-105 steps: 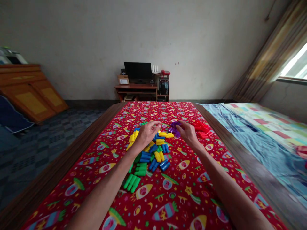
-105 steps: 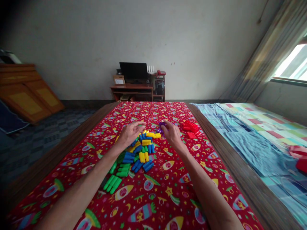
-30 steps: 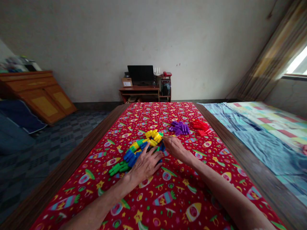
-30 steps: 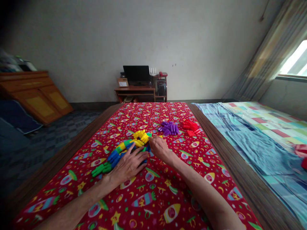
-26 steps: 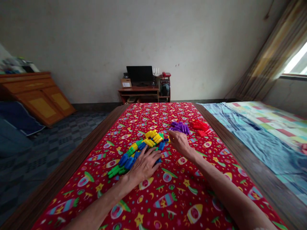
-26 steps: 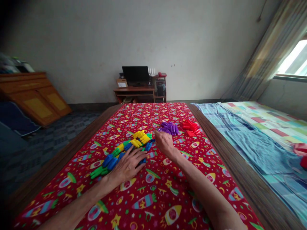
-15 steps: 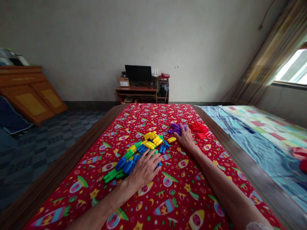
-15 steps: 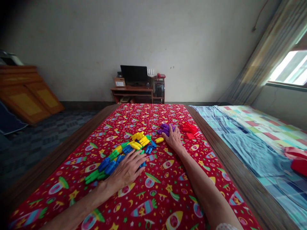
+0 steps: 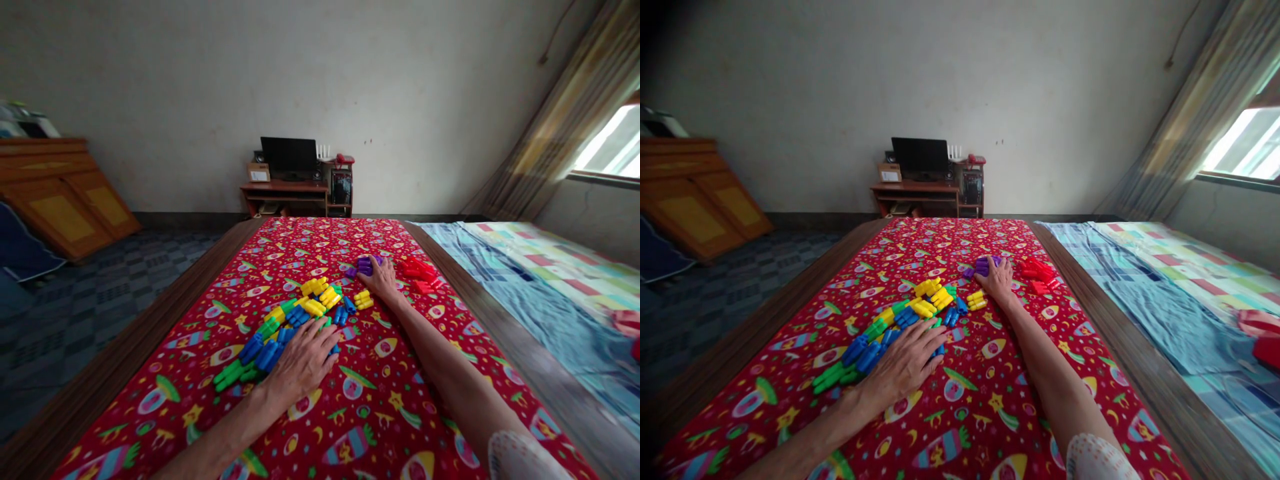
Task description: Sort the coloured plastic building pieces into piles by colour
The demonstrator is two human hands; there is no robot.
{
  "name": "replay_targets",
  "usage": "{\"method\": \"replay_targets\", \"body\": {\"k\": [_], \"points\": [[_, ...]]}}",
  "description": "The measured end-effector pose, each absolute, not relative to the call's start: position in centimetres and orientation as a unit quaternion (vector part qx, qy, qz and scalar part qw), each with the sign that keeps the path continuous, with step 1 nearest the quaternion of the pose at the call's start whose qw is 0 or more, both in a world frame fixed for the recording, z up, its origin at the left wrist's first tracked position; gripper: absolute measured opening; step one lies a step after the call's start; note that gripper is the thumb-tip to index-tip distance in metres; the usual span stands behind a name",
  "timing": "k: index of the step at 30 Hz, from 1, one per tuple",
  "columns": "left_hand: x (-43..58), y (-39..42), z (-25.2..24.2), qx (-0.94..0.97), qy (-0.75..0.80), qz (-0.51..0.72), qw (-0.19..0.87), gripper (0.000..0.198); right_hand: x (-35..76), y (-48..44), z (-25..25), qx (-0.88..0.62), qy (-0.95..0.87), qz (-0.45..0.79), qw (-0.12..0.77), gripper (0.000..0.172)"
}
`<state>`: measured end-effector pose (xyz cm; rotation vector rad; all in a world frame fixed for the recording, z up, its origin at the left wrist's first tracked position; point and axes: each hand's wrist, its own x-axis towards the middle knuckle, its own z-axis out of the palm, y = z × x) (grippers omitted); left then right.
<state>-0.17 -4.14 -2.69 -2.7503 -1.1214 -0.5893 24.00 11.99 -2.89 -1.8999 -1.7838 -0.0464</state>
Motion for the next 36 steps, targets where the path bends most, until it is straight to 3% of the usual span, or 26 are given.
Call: {"method": "replay_targets", "body": {"k": [5,10,14,19,24,28,31,34,36], "points": [[-0.2,-4.3,-2.4,-0.909,-0.369,-0.185,0.06,0.03,23.8,11.5,-2.4,-0.72,-0.648,-0.008,0.247,0.074],[-0.3,-4.1,-2.8,-0.909,-0.364,-0.192,0.069,0.03,22.4,11.0,-1.4,-0.65,-0.709,-0.104,0.252,0.056],[-0.4,-4.0,-3.1,-0.908,-0.364,-0.194,0.073,0.031,21.4,11.9,-0.5,-0.59,-0.781,-0.109,0.175,0.047],[-0.4,-4.1,-2.9,-0.91,-0.365,-0.184,0.07,0.032,22.5,12.9,-0.5,-0.617,-0.77,-0.102,0.124,0.04],[-0.4,-4.1,-3.0,-0.91,-0.365,-0.185,0.071,0.032,23.3,11.8,0.2,-0.576,-0.78,-0.097,0.224,0.041],[-0.4,-4.1,-2.8,-0.91,-0.365,-0.179,0.077,0.032,22.5,8.9,0.8,-0.469,-0.824,-0.001,0.317,0.038],[-0.2,-4.2,-2.5,-0.911,-0.367,-0.173,0.078,0.032,21.7,6.1,0.1,-0.389,-0.883,0.049,0.259,0.033],[0.0,-4.2,-2.2,-0.91,-0.369,-0.169,0.078,0.031,21.2,3.9,-1.4,-0.361,-0.914,0.01,0.184,0.025],[0.0,-4.2,-2.1,-0.911,-0.368,-0.17,0.081,0.031,21.2,3.1,-2.1,-0.38,-0.906,-0.006,0.185,0.019]]}}
